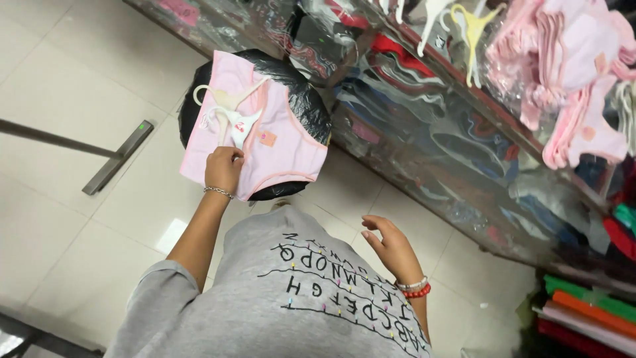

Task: Hanging pink underwear onto plastic hangers and organizing them on a rack or pile.

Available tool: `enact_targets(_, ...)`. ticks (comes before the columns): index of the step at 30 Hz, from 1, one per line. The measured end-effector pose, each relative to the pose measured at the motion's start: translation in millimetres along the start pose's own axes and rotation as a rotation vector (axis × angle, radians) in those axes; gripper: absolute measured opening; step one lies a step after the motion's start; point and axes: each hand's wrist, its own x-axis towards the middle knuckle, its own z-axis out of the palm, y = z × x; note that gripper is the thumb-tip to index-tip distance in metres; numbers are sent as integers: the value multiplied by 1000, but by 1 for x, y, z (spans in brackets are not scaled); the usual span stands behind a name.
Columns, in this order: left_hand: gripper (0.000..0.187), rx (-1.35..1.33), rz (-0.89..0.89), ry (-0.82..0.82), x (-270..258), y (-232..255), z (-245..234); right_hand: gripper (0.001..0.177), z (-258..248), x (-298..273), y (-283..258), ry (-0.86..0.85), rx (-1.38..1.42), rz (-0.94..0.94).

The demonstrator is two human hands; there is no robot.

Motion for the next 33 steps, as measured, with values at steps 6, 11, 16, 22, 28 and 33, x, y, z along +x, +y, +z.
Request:
enact_targets(6, 12, -48, -156, -64, -20, 22, -8, 34, -28, 101, -10, -315, -163, -258)
enact_targets(11, 10, -105, -279, 29, -36, 36, -12, 33, -57, 183, -16, -519, -305, -530)
enact_targets(16, 8, -126, -409, 36, -36, 53, -21, 32, -79, 261, -13, -650, -377, -791)
enact_targets(22, 17, -128, -572, 115, -38, 58, -12, 30, -62, 314, -50, -812, -424, -964)
enact_targets(28, 19, -175, -593, 267, -65, 53, -7, 32, 33, 363, -111, -776, -451, -1229)
enact_targets(33, 30, 24, -563, 307, -79, 49, 15, 31, 125, 423, -140, -546, -608, -1203)
